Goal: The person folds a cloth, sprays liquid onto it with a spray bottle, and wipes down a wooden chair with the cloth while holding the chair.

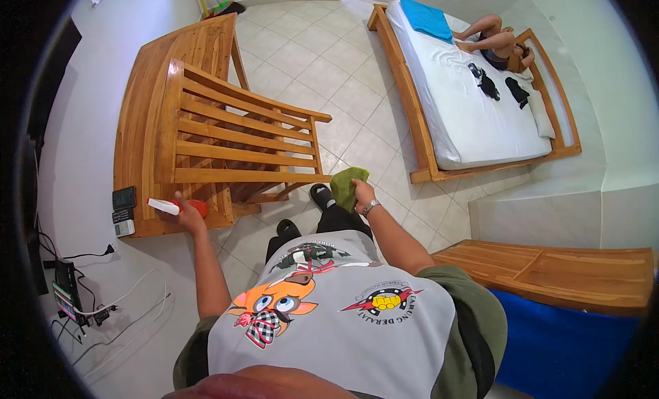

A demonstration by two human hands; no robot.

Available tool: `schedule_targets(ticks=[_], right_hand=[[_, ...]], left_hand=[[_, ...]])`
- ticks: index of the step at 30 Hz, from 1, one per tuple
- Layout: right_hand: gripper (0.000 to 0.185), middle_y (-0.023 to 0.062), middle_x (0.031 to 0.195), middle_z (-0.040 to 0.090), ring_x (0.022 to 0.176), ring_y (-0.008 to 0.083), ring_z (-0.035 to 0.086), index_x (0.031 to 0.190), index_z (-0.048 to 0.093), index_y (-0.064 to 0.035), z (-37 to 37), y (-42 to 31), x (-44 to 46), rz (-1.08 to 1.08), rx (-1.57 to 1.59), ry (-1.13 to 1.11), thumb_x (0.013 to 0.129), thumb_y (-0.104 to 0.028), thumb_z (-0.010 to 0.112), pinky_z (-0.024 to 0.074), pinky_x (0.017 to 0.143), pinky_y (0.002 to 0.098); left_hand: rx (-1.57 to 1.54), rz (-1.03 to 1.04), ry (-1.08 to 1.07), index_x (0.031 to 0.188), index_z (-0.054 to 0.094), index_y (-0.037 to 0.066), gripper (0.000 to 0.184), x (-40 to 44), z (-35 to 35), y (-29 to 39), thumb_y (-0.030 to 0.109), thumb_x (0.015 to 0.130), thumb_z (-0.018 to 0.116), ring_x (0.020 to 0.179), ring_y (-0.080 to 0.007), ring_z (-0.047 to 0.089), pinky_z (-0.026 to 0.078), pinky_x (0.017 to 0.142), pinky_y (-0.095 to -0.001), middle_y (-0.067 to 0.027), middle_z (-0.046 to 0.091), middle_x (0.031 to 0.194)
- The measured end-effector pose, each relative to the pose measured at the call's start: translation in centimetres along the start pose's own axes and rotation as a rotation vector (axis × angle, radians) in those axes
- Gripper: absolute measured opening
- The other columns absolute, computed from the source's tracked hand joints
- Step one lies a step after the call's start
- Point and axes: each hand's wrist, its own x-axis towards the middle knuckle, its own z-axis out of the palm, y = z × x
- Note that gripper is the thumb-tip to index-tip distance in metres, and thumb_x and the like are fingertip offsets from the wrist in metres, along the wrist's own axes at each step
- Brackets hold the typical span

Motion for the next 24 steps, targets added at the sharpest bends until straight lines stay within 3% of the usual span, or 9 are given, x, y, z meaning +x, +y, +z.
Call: schedule_targets(ticks=[3,5,6,11,12,15,20,23,24], right_hand=[[0.034,0.0159,0.115,0.063,0.104,0.0310,0.063,0.118,0.055,0.0015,0.5,-0.2,0.5,0.020,0.001,0.036,0.092,-0.020,0.057,0.0504,0.092,0.0463],[0.035,0.0159,0.116,0.063,0.105,0.0307,0.063,0.119,0.054,0.0015,1.1,-1.0,1.5,0.032,0.013,0.021,0.092,-0.020,0.057,0.0501,0.093,0.0466],[0.035,0.0159,0.116,0.063,0.105,0.0307,0.063,0.119,0.054,0.0015,1.4,-1.4,2.3,0.035,0.013,0.019,0.092,-0.020,0.057,0.0501,0.093,0.0466],[0.035,0.0159,0.116,0.063,0.107,0.0302,0.062,0.120,0.054,0.0012,3.3,-4.7,5.9,0.076,-0.044,-0.031,0.093,-0.021,0.056,0.0493,0.095,0.0467],[0.034,0.0159,0.107,0.064,0.095,0.0293,0.064,0.114,0.056,0.0031,3.1,-4.8,7.7,0.026,-0.090,-0.045,0.090,-0.021,0.059,0.0521,0.086,0.0451],[0.035,0.0161,0.107,0.064,0.094,0.0286,0.064,0.114,0.056,0.0036,3.3,-6.3,11.3,0.021,-0.144,-0.113,0.090,-0.021,0.059,0.0528,0.084,0.0439],[0.035,0.0162,0.107,0.064,0.095,0.0281,0.065,0.115,0.055,0.0042,4.4,-9.5,14.5,0.130,-0.124,-0.187,0.090,-0.020,0.060,0.0540,0.083,0.0426],[0.032,0.0139,0.113,0.064,0.103,0.0279,0.064,0.118,0.056,0.0007,4.6,-10.7,17.5,0.238,-0.168,-0.257,0.094,-0.020,0.059,0.0512,0.093,0.0448],[0.033,0.0132,0.112,0.065,0.102,0.0274,0.064,0.118,0.056,-0.0001,5.0,-11.4,18.1,0.213,-0.189,-0.279,0.093,-0.020,0.061,0.0517,0.092,0.0444]], left_hand=[[0.281,0.121,-0.028,0.146,0.027,-0.002,0.087,-2.6,0.1,-1.9,0.048,0.087,0.067,0.129,-0.0422,0.034,0.035,0.106,-0.0503,-0.0262,0.032,0.142],[0.206,-0.280,-0.045,0.146,0.027,-0.002,0.091,-4.8,0.7,-1.3,0.049,0.084,0.070,0.126,-0.0423,0.035,0.035,0.106,-0.0496,-0.0283,0.031,0.141],[0.209,-0.279,-0.043,0.146,0.027,-0.002,0.091,-5.2,0.9,-1.5,0.049,0.084,0.070,0.126,-0.0423,0.035,0.035,0.106,-0.0496,-0.0283,0.031,0.141],[0.236,-0.233,-0.261,0.127,0.047,-0.008,0.070,-5.4,1.8,-4.3,0.040,0.083,0.074,0.113,-0.0423,0.043,0.036,0.099,-0.0527,-0.0259,0.046,0.129],[0.247,-0.216,-0.130,0.124,0.050,-0.006,0.061,-5.7,2.8,-5.2,0.033,0.084,0.074,0.110,-0.0419,0.046,0.040,0.095,-0.0500,-0.0245,0.053,0.118],[0.119,-0.358,-0.128,0.124,0.049,-0.006,0.056,-4.7,4.0,-7.6,0.029,0.085,0.071,0.107,-0.0423,0.049,0.042,0.092,-0.0495,-0.0244,0.052,0.117],[0.773,-0.355,-0.022,0.127,0.044,-0.007,0.064,-4.9,5.4,-2.7,0.036,0.086,0.068,0.111,-0.0423,0.052,0.047,0.090,-0.0504,-0.0266,0.049,0.123],[0.738,-0.402,0.198,0.122,0.051,-0.009,0.061,-6.4,6.5,1.3,0.032,0.082,0.070,0.093,-0.0404,0.062,0.050,0.077,-0.0520,-0.0274,0.059,0.112],[0.504,-0.543,0.183,0.122,0.050,-0.011,0.060,-7.1,6.5,0.7,0.031,0.084,0.068,0.087,-0.0387,0.063,0.051,0.075,-0.0511,-0.0263,0.061,0.109]])
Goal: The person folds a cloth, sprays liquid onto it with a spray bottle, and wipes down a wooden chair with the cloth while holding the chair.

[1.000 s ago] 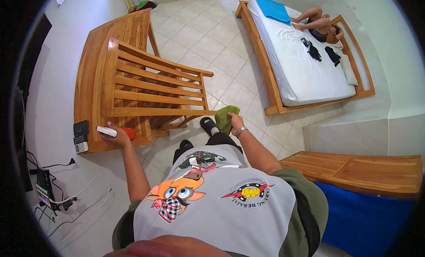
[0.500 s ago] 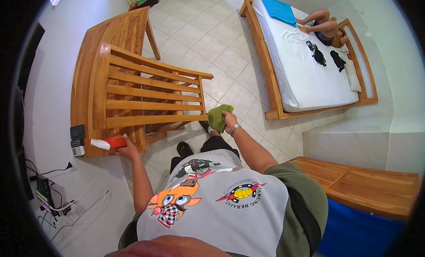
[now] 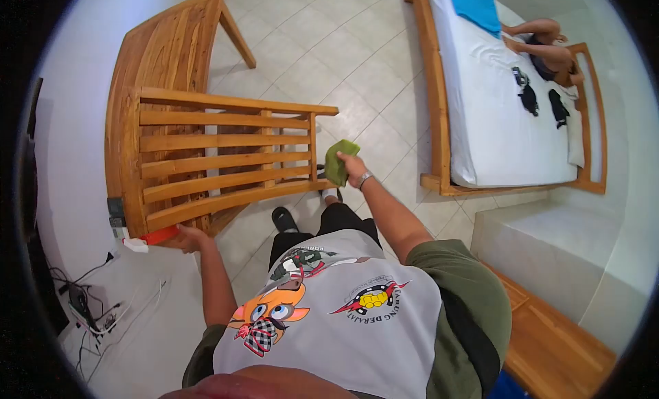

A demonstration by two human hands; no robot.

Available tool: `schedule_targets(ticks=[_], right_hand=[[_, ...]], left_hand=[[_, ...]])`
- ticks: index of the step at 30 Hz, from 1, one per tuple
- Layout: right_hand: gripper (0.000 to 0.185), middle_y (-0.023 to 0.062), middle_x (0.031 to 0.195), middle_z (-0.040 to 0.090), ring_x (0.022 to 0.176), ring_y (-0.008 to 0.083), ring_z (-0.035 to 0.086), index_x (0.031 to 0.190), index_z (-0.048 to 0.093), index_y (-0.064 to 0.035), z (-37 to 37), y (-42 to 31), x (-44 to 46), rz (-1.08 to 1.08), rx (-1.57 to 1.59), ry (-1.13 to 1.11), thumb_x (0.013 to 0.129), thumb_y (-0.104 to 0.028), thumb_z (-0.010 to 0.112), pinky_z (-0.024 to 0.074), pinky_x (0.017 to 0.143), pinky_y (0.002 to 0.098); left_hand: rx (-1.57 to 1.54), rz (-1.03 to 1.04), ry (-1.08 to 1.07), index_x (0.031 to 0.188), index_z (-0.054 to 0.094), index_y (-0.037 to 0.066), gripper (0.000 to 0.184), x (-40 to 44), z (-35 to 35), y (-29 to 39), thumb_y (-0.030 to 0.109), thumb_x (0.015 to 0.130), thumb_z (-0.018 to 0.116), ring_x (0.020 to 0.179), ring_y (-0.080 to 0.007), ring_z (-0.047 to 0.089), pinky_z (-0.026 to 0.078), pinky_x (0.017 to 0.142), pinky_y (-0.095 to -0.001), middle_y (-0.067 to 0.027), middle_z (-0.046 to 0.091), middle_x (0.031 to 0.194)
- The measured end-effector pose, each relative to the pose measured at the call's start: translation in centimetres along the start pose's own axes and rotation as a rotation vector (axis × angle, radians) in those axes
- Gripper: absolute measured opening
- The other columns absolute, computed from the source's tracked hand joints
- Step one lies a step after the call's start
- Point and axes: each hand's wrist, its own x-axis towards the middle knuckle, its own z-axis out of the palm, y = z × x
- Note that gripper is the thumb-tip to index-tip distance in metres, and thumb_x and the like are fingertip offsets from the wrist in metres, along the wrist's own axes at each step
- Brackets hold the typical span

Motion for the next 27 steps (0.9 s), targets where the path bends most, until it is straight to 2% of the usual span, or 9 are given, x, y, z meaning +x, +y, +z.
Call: schedule_targets(ticks=[2,5,7,12,14,17,19,25,27], right_hand=[[0.033,0.0118,0.110,0.065,0.100,0.0257,0.064,0.117,0.057,-0.0016,-0.3,-1.2,2.0,-0.039,-0.048,0.004,0.091,-0.021,0.064,0.0524,0.089,0.0428],[0.033,0.0101,0.109,0.066,0.098,0.0228,0.064,0.116,0.060,-0.0038,-1.0,-2.4,5.9,-0.100,-0.202,0.057,0.091,-0.023,0.066,0.0525,0.085,0.0392],[0.031,0.0103,0.109,0.066,0.097,0.0209,0.064,0.115,0.060,-0.0032,-1.7,-2.8,8.9,-0.178,-0.446,0.052,0.090,-0.022,0.065,0.0514,0.084,0.0371],[0.034,0.0231,0.102,0.066,0.099,0.0426,0.062,0.116,0.051,0.0006,-1.2,-2.3,14.6,-0.714,-0.996,0.225,0.089,-0.018,0.058,0.0488,0.085,0.0447],[0.032,0.0239,0.103,0.065,0.100,0.0435,0.061,0.116,0.051,-0.0017,0.6,-3.5,14.8,-0.644,-1.074,0.219,0.089,-0.017,0.057,0.0490,0.084,0.0456],[0.032,0.0244,0.104,0.064,0.100,0.0457,0.058,0.119,0.052,-0.0073,2.4,-3.7,17.0,-0.578,-1.227,0.212,0.089,-0.015,0.055,0.0495,0.083,0.0493],[0.038,0.0157,0.114,0.064,0.109,0.0373,0.058,0.122,0.053,-0.0107,5.0,-5.1,17.2,-0.634,-1.456,0.136,0.084,-0.012,0.057,0.0469,0.087,0.0502],[0.040,0.0054,0.128,0.060,0.125,0.0287,0.050,0.124,0.057,-0.0159,7.2,-4.3,22.3,-1.086,-1.838,-0.143,0.085,-0.007,0.053,0.0378,0.103,0.0451],[0.040,0.0014,0.133,0.058,0.131,0.0245,0.045,0.126,0.056,-0.0168,6.9,-3.7,23.7,-1.116,-1.939,-0.233,0.087,-0.009,0.051,0.0329,0.107,0.0462]], left_hand=[[-0.474,-0.120,-0.166,0.116,0.048,-0.014,0.052,-2.0,-0.8,2.0,0.029,0.090,0.060,0.085,-0.0302,0.060,0.050,0.076,-0.0439,-0.0228,0.060,0.103],[-0.470,0.096,-0.123,0.113,0.046,-0.012,0.044,-1.4,0.4,0.3,0.026,0.094,0.055,0.093,-0.0267,0.054,0.047,0.083,-0.0378,-0.0212,0.053,0.108],[-0.448,0.112,0.019,0.109,0.047,-0.010,0.039,-3.0,-0.6,5.2,0.023,0.093,0.057,0.094,-0.0269,0.052,0.048,0.081,-0.0384,-0.0191,0.050,0.108],[-0.366,0.304,0.123,0.119,0.040,-0.006,0.043,-1.7,-5.2,13.1,0.018,0.090,0.062,0.106,-0.0273,0.044,0.046,0.085,-0.0386,-0.0170,0.037,0.117],[-0.198,0.897,0.141,0.117,0.044,-0.004,0.044,2.0,-6.5,14.1,0.020,0.087,0.067,0.108,-0.0271,0.042,0.045,0.089,-0.0396,-0.0167,0.039,0.114],[-0.095,0.870,0.125,0.117,0.047,-0.002,0.045,3.7,-7.1,20.3,0.023,0.087,0.068,0.111,-0.0294,0.041,0.044,0.091,-0.0411,-0.0184,0.042,0.117],[0.381,1.250,0.304,0.125,0.045,-0.001,0.056,7.0,-6.4,21.9,0.032,0.087,0.069,0.113,-0.0324,0.045,0.048,0.085,-0.0440,-0.0194,0.044,0.124],[0.505,0.657,-0.074,0.131,0.052,0.011,0.063,5.9,-3.6,23.9,0.060,0.090,0.052,0.102,-0.0312,0.065,0.051,0.079,-0.0415,-0.0142,0.065,0.116],[0.506,0.687,-0.031,0.128,0.055,0.013,0.062,6.0,-3.3,23.4,0.062,0.091,0.049,0.098,-0.0326,0.066,0.051,0.079,-0.0419,-0.0138,0.068,0.109]])
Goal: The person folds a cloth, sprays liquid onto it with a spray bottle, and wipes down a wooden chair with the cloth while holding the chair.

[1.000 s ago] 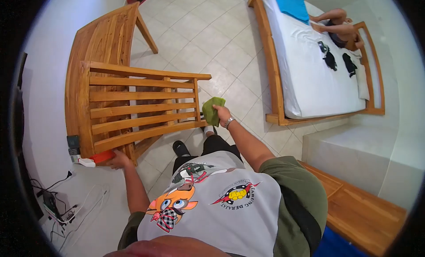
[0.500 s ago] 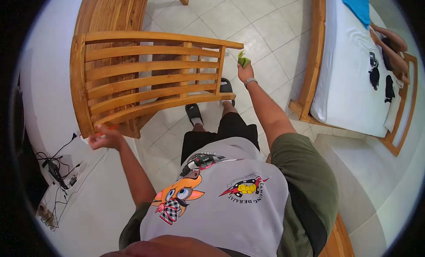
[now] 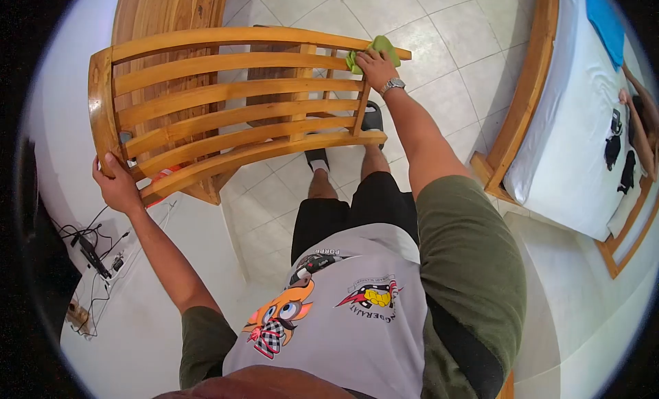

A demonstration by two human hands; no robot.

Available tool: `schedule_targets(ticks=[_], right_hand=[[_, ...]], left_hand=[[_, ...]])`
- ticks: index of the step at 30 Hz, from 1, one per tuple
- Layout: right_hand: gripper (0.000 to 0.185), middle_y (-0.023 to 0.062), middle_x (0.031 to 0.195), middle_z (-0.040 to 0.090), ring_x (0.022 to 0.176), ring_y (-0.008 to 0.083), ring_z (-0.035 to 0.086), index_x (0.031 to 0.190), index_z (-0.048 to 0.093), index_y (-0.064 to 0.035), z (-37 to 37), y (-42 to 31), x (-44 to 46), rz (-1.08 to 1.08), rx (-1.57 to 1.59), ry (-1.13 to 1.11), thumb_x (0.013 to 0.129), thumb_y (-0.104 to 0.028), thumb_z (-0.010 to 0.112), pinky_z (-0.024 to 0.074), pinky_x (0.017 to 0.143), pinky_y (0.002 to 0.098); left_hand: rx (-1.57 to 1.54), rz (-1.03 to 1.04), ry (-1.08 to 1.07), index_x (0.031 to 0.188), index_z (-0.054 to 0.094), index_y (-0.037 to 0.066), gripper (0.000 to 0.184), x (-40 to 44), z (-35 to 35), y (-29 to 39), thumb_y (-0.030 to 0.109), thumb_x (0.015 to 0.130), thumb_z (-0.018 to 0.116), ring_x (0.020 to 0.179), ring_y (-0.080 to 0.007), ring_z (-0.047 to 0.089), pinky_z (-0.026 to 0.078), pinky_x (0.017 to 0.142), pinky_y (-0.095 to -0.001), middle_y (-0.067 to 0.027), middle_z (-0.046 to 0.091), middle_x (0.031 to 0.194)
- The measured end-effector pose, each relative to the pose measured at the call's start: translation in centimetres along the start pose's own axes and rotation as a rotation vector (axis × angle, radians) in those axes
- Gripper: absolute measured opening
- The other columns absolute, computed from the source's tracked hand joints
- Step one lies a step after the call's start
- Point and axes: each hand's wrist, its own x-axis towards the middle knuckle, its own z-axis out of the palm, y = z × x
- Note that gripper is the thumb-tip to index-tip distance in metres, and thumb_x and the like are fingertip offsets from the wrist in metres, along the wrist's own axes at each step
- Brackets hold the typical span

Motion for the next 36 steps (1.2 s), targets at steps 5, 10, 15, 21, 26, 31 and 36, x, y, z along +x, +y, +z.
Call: schedule_targets(ticks=[5,10,15,21,26,31,36], right_hand=[[0.046,-0.0019,0.141,0.051,0.138,0.0240,0.036,0.135,0.050,-0.0185,3.0,0.7,0.4,-0.005,-0.113,-0.142,0.089,-0.014,0.051,0.0304,0.109,0.0466],[0.046,-0.0056,0.144,0.049,0.143,0.0250,0.028,0.140,0.047,-0.0258,3.3,0.4,0.6,0.198,-0.030,-0.249,0.095,-0.019,0.041,0.0249,0.108,0.0589],[0.044,-0.0052,0.140,0.053,0.142,0.0240,0.030,0.137,0.050,-0.0279,2.0,1.1,1.7,0.175,-0.079,-0.353,0.094,-0.022,0.045,0.0251,0.106,0.0581],[0.035,0.0004,0.120,0.067,0.132,0.0246,0.042,0.124,0.062,-0.0255,0.4,0.9,2.5,0.192,-0.084,-0.446,0.091,-0.022,0.051,0.0326,0.098,0.0514],[0.040,0.0009,0.117,0.069,0.136,0.0218,0.038,0.125,0.062,-0.0279,2.1,3.6,-0.6,0.079,-0.051,-0.182,0.089,-0.015,0.050,0.0298,0.103,0.0513],[0.058,-0.0028,0.143,0.052,0.146,0.0228,0.024,0.142,0.046,-0.0322,1.5,4.5,-2.0,-0.049,-0.118,-0.219,0.089,-0.009,0.045,0.0240,0.109,0.0579],[0.055,-0.0033,0.146,0.048,0.148,0.0264,0.017,0.142,0.047,-0.0315,2.1,3.4,2.2,0.062,-0.066,-0.449,0.091,-0.010,0.041,0.0193,0.111,0.0613]], left_hand=[[0.065,-0.008,0.046,0.126,0.058,0.014,0.062,0.1,0.6,-0.1,0.064,0.092,0.043,0.097,-0.0343,0.067,0.051,0.080,-0.0427,-0.0131,0.070,0.106],[0.083,0.015,0.124,0.122,0.060,0.013,0.062,0.1,1.2,-0.7,0.064,0.092,0.042,0.096,-0.0354,0.066,0.051,0.079,-0.0439,-0.0127,0.070,0.106],[0.076,-0.014,0.121,0.120,0.061,0.012,0.061,0.1,1.1,-0.6,0.064,0.093,0.041,0.096,-0.0363,0.066,0.051,0.079,-0.0441,-0.0133,0.070,0.105],[0.093,-0.019,0.136,0.118,0.063,0.013,0.060,0.1,1.2,-0.5,0.063,0.093,0.042,0.094,-0.0352,0.067,0.051,0.079,-0.0436,-0.0117,0.071,0.102],[0.101,0.004,0.146,0.115,0.064,0.014,0.057,0.1,1.1,-0.5,0.062,0.093,0.043,0.092,-0.0336,0.067,0.052,0.078,-0.0427,-0.0096,0.072,0.099],[0.130,-0.023,0.148,0.113,0.065,0.015,0.057,0.1,1.4,-0.6,0.063,0.092,0.043,0.091,-0.0333,0.067,0.051,0.077,-0.0435,-0.0092,0.072,0.098],[0.136,-0.018,0.159,0.112,0.066,0.015,0.057,0.2,1.6,-0.8,0.063,0.092,0.043,0.091,-0.0334,0.067,0.051,0.076,-0.0436,-0.0094,0.072,0.097]])
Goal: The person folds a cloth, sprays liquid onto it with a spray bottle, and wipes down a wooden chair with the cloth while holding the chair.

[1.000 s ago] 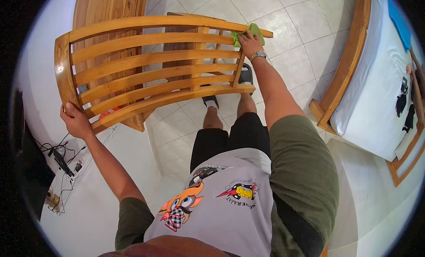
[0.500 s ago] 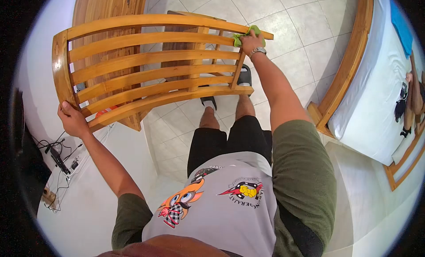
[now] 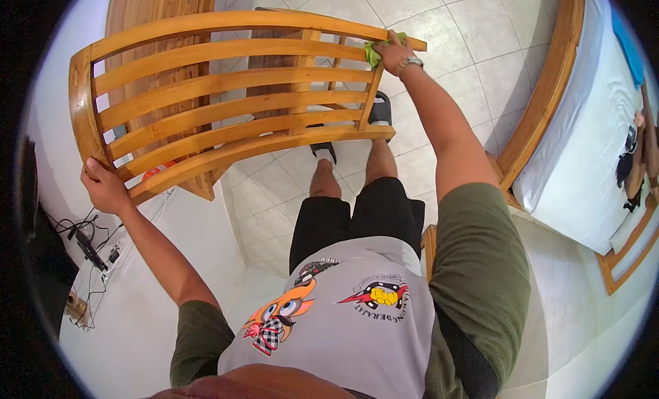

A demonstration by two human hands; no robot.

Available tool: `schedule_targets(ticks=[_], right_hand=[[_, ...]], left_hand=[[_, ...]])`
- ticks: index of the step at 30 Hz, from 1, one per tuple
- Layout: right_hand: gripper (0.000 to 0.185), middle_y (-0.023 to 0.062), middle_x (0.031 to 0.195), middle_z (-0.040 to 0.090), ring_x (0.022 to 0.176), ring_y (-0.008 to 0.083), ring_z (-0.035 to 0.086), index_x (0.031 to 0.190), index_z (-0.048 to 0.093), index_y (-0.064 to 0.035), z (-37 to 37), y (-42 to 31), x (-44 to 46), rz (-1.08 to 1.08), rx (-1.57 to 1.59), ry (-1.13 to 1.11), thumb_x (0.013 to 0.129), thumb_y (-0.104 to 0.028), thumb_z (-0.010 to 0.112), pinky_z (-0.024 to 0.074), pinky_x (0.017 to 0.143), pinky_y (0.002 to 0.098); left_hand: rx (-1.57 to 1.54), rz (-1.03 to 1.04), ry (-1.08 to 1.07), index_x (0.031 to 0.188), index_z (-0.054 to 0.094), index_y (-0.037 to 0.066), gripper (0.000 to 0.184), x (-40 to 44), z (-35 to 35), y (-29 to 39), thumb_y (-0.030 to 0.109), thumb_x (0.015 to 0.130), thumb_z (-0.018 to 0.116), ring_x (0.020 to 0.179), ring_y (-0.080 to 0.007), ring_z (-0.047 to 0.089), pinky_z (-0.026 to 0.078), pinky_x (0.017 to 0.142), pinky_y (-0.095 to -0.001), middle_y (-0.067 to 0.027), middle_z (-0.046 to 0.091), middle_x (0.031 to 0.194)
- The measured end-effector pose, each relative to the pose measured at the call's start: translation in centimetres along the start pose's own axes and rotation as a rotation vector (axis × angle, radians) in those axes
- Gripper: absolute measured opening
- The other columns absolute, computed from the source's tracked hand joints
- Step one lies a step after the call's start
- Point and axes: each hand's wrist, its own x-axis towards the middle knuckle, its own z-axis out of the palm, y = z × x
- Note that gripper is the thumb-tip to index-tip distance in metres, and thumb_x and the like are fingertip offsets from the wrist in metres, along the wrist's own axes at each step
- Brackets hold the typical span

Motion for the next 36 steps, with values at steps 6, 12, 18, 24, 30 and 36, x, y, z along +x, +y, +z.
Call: schedule_targets(ticks=[6,12,18,24,30,36], right_hand=[[0.049,-0.0048,0.147,0.046,0.147,0.0283,0.020,0.143,0.045,-0.0274,-1.4,-2.2,0.0,0.098,-0.129,-0.109,0.096,-0.018,0.036,0.0210,0.108,0.0649],[0.048,-0.0080,0.150,0.041,0.145,0.0276,0.024,0.143,0.045,-0.0249,1.0,-1.6,-1.8,0.134,-0.022,0.094,0.097,-0.022,0.034,0.0207,0.109,0.0658],[0.048,-0.0060,0.146,0.047,0.147,0.0272,0.021,0.138,0.051,-0.0260,0.8,-0.3,0.0,0.029,0.010,0.097,0.093,-0.016,0.040,0.0164,0.112,0.0636],[0.044,0.0031,0.137,0.056,0.148,0.0308,0.015,0.134,0.056,-0.0247,-1.1,-1.3,2.1,0.074,-0.097,-0.139,0.092,-0.019,0.043,0.0131,0.114,0.0627],[0.051,-0.0049,0.140,0.053,0.147,0.0236,0.021,0.136,0.053,-0.0271,0.9,0.0,-1.5,0.010,0.088,0.103,0.088,-0.010,0.047,0.0189,0.111,0.0599],[0.051,-0.0058,0.141,0.052,0.146,0.0278,0.023,0.136,0.052,-0.0267,2.9,-0.5,-0.4,0.062,0.113,0.204,0.086,-0.018,0.055,0.0176,0.110,0.0624]], left_hand=[[-0.025,0.009,0.007,0.112,0.066,0.014,0.059,-0.2,-0.2,0.0,0.064,0.092,0.043,0.091,-0.0338,0.067,0.051,0.077,-0.0438,-0.0101,0.072,0.097],[-0.001,0.003,-0.004,0.110,0.067,0.013,0.057,-0.1,-0.3,-0.2,0.062,0.094,0.042,0.092,-0.0347,0.067,0.051,0.077,-0.0442,-0.0113,0.072,0.099],[0.012,0.004,0.013,0.109,0.066,0.013,0.057,-0.1,0.0,-0.1,0.063,0.093,0.043,0.089,-0.0336,0.068,0.051,0.075,-0.0433,-0.0093,0.072,0.095],[0.003,0.005,0.021,0.108,0.066,0.013,0.057,-0.2,0.0,0.1,0.062,0.093,0.044,0.089,-0.0329,0.068,0.051,0.075,-0.0429,-0.0096,0.072,0.095],[-0.002,0.013,0.029,0.106,0.066,0.012,0.056,-0.2,0.0,0.1,0.061,0.093,0.044,0.086,-0.0332,0.068,0.051,0.073,-0.0433,-0.0102,0.072,0.093],[0.017,0.019,0.053,0.102,0.066,0.010,0.056,-0.1,0.3,0.1,0.061,0.093,0.044,0.080,-0.0336,0.068,0.051,0.068,-0.0433,-0.0109,0.072,0.086]])
